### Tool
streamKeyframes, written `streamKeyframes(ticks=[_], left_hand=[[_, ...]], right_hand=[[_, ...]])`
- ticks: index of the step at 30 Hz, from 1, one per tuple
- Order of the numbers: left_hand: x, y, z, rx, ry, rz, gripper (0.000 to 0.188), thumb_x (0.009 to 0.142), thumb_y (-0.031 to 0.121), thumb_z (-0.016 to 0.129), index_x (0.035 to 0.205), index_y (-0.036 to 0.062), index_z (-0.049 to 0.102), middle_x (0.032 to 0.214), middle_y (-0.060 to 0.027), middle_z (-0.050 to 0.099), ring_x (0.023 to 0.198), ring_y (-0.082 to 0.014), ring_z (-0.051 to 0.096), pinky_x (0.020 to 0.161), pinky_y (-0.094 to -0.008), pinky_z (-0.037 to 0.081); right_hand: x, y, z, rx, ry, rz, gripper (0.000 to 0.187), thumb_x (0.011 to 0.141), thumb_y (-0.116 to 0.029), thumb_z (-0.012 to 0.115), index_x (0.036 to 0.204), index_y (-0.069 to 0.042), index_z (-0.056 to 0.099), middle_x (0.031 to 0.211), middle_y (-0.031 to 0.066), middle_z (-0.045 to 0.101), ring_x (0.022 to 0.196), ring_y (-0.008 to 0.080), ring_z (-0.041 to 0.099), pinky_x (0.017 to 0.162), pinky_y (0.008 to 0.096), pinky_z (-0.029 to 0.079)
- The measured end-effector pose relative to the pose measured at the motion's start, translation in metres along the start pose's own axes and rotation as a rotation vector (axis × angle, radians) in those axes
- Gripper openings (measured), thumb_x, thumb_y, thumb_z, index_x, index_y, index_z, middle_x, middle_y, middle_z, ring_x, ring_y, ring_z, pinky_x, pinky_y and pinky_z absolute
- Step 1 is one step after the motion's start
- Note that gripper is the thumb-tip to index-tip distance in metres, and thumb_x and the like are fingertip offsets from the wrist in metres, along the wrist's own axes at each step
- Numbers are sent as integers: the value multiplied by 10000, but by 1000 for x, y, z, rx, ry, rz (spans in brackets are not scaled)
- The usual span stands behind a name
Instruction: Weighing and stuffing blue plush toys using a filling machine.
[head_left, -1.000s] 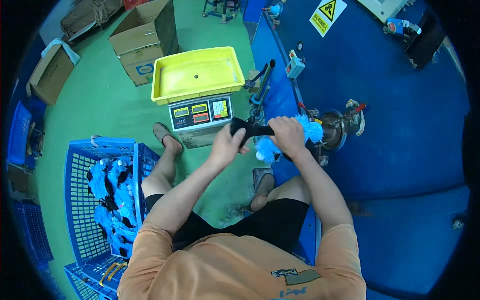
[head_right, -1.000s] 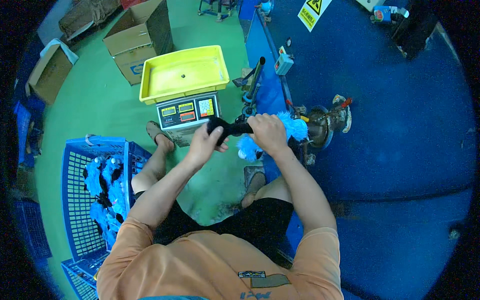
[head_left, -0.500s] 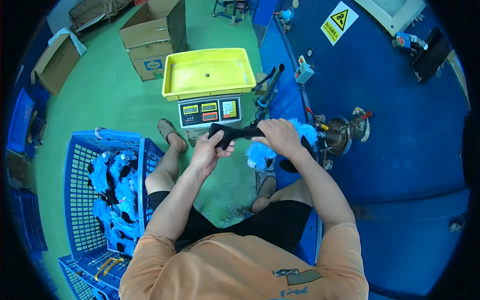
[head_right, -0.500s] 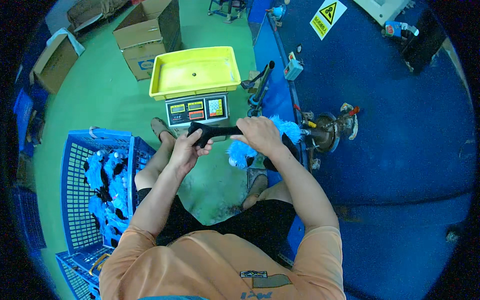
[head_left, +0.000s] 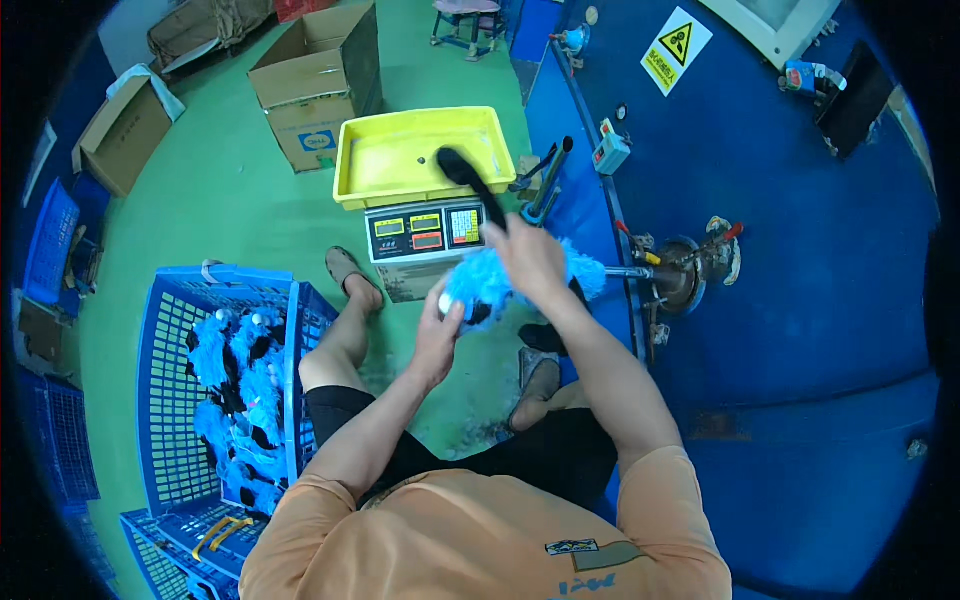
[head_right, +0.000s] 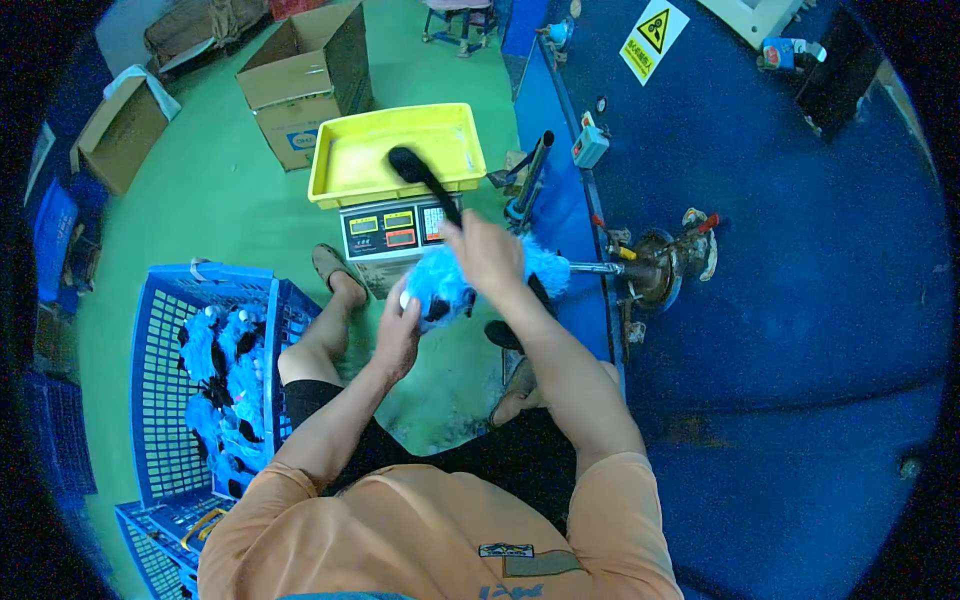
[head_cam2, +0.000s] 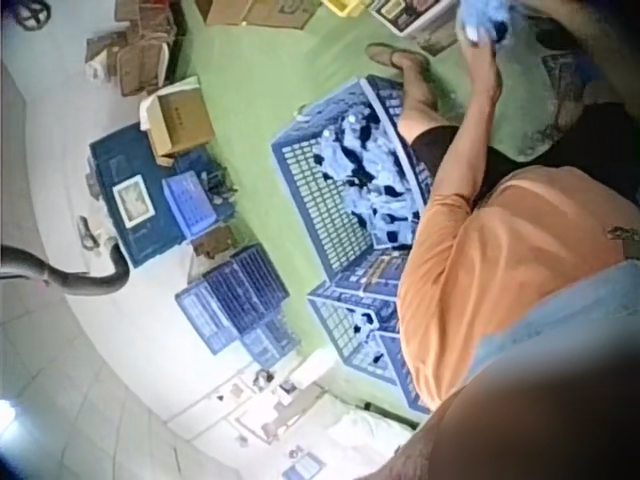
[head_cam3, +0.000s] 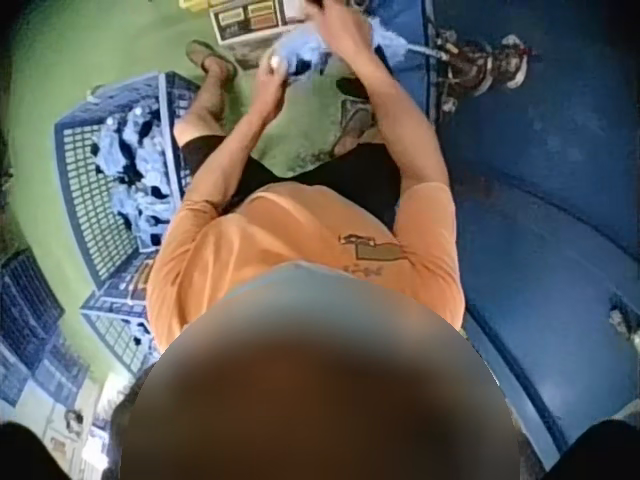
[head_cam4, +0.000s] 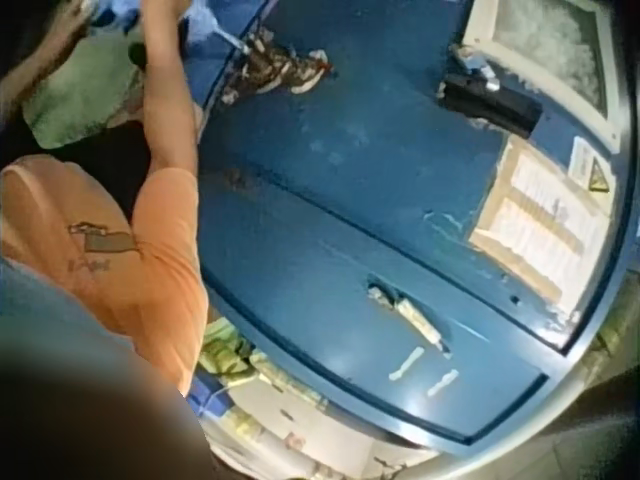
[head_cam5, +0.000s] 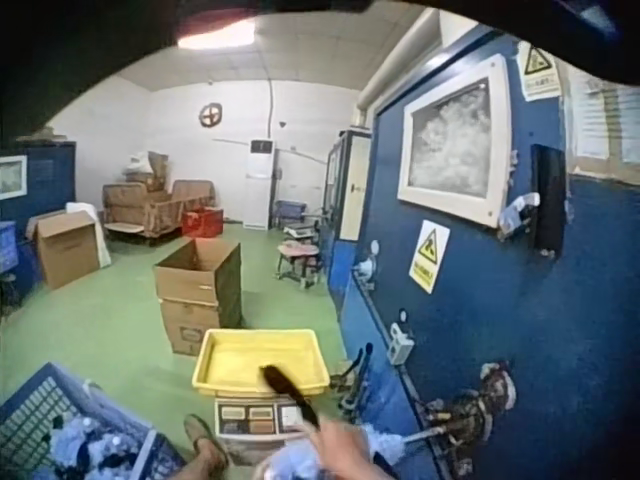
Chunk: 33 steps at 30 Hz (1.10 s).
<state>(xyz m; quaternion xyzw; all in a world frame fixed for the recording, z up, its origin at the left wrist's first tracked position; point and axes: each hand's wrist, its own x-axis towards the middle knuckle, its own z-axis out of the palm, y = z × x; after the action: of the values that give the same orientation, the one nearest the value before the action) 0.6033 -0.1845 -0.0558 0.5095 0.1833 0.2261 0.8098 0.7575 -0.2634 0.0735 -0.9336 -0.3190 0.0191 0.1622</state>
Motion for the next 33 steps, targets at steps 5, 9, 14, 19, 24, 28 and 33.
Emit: streamKeyframes(ticks=[5, 9, 14, 19, 24, 28, 33], left_hand=[[41, 61, 70, 303, -120, 222, 477, 955, 182, 632, 1385, 41, 481, 1126, -132, 607, 938, -197, 572, 813, -322, 479], [52, 69, 81, 532, -141, 165, 354, 957, 165, 619, 1266, 23, 522, 1059, -142, 603, 894, -186, 569, 772, -335, 481], [51, 27, 63, 333, 12, 134, 322, 939, 184, 630, 1191, 10, 531, 1023, -138, 594, 877, -212, 570, 771, -347, 493], [58, 29, 81, 403, -20, 259, 327, 981, 234, 596, 1219, 32, 499, 946, -123, 600, 784, -196, 568, 698, -360, 502], [32, 33, 68, 384, 62, 94, 319, 1026, 288, 522, 1247, 64, 468, 943, -158, 625, 767, -266, 602, 717, -422, 494], [28, 20, 71, 392, 87, 90, 304, 1045, 312, 472, 1224, 67, 481, 969, -163, 637, 798, -290, 620, 736, -439, 489], [84, 33, 61, 506, 3, 143, 303, 1045, 323, 444, 1187, 64, 513, 1004, -161, 648, 878, -318, 633, 803, -451, 480]], right_hand=[[10, 89, -12, -27, 139, 178, 563, 1009, -529, 413, 910, -21, 635, 810, 248, 687, 776, 479, 645, 706, 554, 487], [3, 90, -24, -45, 128, 256, 515, 983, -523, 507, 969, -27, 642, 887, 226, 693, 820, 429, 656, 730, 502, 499], [-32, 95, 3, 191, 447, -582, 627, 883, -524, 673, 1251, -29, 564, 1194, 155, 620, 1007, 343, 610, 894, 433, 473], [-44, 84, 10, -140, 441, -499, 616, 821, -301, 694, 1341, -18, 527, 1229, 159, 615, 1136, 341, 569, 982, 443, 425], [-29, 85, 5, -311, 200, -420, 325, 829, -167, 623, 1136, -63, 613, 1174, 135, 644, 1115, 318, 595, 947, 426, 430], [-26, 84, 0, -279, 203, -490, 237, 823, -208, 632, 1022, -79, 629, 1023, 132, 661, 999, 330, 614, 896, 428, 449], [-25, 69, 8, -298, 128, -256, 227, 820, -247, 650, 979, -84, 636, 932, 131, 658, 894, 337, 615, 841, 436, 469]])
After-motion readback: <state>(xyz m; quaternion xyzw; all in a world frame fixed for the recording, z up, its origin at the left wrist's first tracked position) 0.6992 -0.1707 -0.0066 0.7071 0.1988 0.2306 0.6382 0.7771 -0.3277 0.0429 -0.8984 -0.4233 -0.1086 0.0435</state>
